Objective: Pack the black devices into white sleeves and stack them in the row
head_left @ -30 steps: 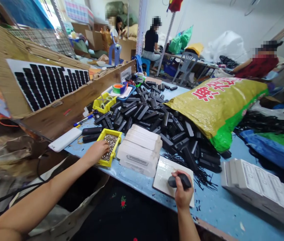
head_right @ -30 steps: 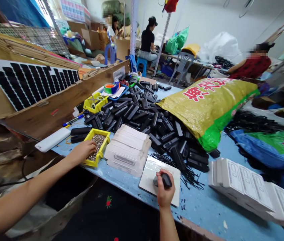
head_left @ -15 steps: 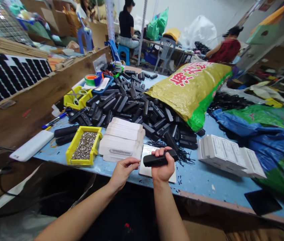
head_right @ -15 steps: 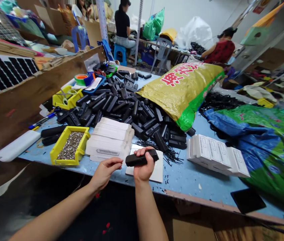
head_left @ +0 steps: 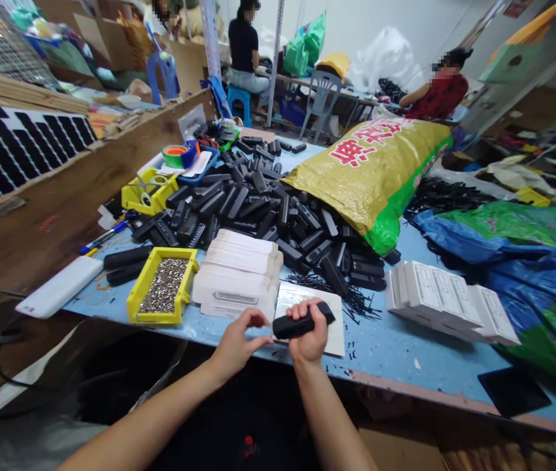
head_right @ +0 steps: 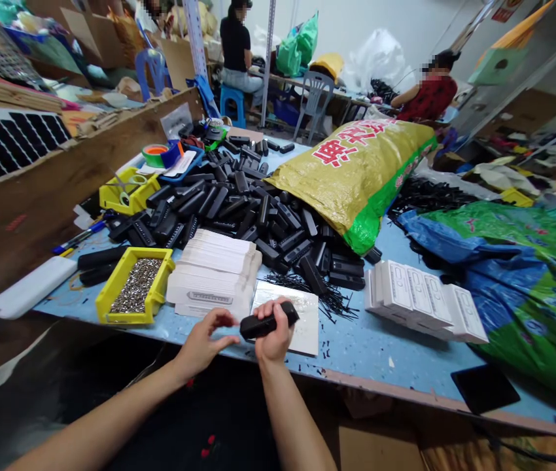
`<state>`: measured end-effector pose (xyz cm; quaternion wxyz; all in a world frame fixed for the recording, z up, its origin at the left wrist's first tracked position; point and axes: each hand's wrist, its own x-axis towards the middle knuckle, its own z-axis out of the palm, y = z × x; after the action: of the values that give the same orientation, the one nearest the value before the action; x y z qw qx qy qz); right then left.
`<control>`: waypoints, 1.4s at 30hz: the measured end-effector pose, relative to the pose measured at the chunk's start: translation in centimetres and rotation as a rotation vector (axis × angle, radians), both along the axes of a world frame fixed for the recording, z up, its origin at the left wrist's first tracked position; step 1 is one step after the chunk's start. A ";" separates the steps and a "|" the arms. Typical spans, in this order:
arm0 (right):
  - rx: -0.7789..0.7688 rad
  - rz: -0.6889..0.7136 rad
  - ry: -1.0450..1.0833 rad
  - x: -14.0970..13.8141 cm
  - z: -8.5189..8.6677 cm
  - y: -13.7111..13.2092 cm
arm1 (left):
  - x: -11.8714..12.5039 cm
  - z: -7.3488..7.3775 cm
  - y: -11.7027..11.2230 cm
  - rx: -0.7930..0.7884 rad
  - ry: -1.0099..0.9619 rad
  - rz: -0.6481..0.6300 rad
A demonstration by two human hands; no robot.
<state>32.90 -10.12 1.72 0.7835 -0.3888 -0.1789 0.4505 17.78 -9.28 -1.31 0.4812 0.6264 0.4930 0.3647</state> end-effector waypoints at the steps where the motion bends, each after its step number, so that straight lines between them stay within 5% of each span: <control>1: 0.032 0.006 -0.115 0.7 -0.6 -0.4 | -1.0 -0.6 0.6 0.109 0.150 -0.021; 4: 0.054 0.125 -0.530 3.1 -2.9 -0.8 | -4.5 -2.3 2.8 0.361 0.590 -0.089; 6: -0.038 0.171 -0.599 4.5 -4.4 -0.3 | -6.3 -3.1 3.9 0.448 0.764 -0.179; 9: -0.278 -0.044 -0.513 6.2 -5.8 1.0 | -7.4 -3.0 4.5 0.522 0.873 -0.251; 11: -0.384 -0.223 -0.652 6.8 -5.9 1.4 | -7.2 -1.6 4.5 0.484 0.892 -0.263; 14: -0.278 -0.322 -0.996 6.1 -4.4 0.8 | -6.4 1.9 4.3 0.267 0.754 -0.355; 18: 0.081 0.052 -1.185 2.2 -1.1 -0.4 | -4.8 5.5 3.6 -0.119 0.222 -0.516; 21: 0.217 0.106 -1.386 -0.5 0.2 -0.7 | -3.8 5.3 2.6 -0.304 0.021 -0.500; 25: 0.282 0.188 -1.541 -0.8 0.6 -1.4 | -4.2 2.9 1.4 -0.434 -0.106 -0.518; 29: 0.218 0.536 -1.503 0.5 0.9 -2.5 | -5.6 2.3 1.4 -0.319 0.154 -0.412; 31: 0.150 0.522 -1.357 0.8 0.7 -2.6 | -5.8 3.1 1.7 -0.190 0.250 -0.394; 34: 0.084 0.394 -0.866 0.3 -0.7 -2.1 | -5.2 4.7 2.1 0.003 0.274 -0.530; 37: 0.000 0.494 -0.485 -0.5 -1.9 -1.6 | -3.9 5.4 1.8 0.092 0.254 -0.655; 42: 0.175 0.611 -0.711 -0.3 -0.9 -1.5 | -1.8 4.7 0.7 -0.009 0.184 -0.353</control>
<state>32.56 -11.63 0.87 0.5353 -0.3811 -0.5793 0.4824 16.01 -8.59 3.41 0.4936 0.7316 0.4189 0.2136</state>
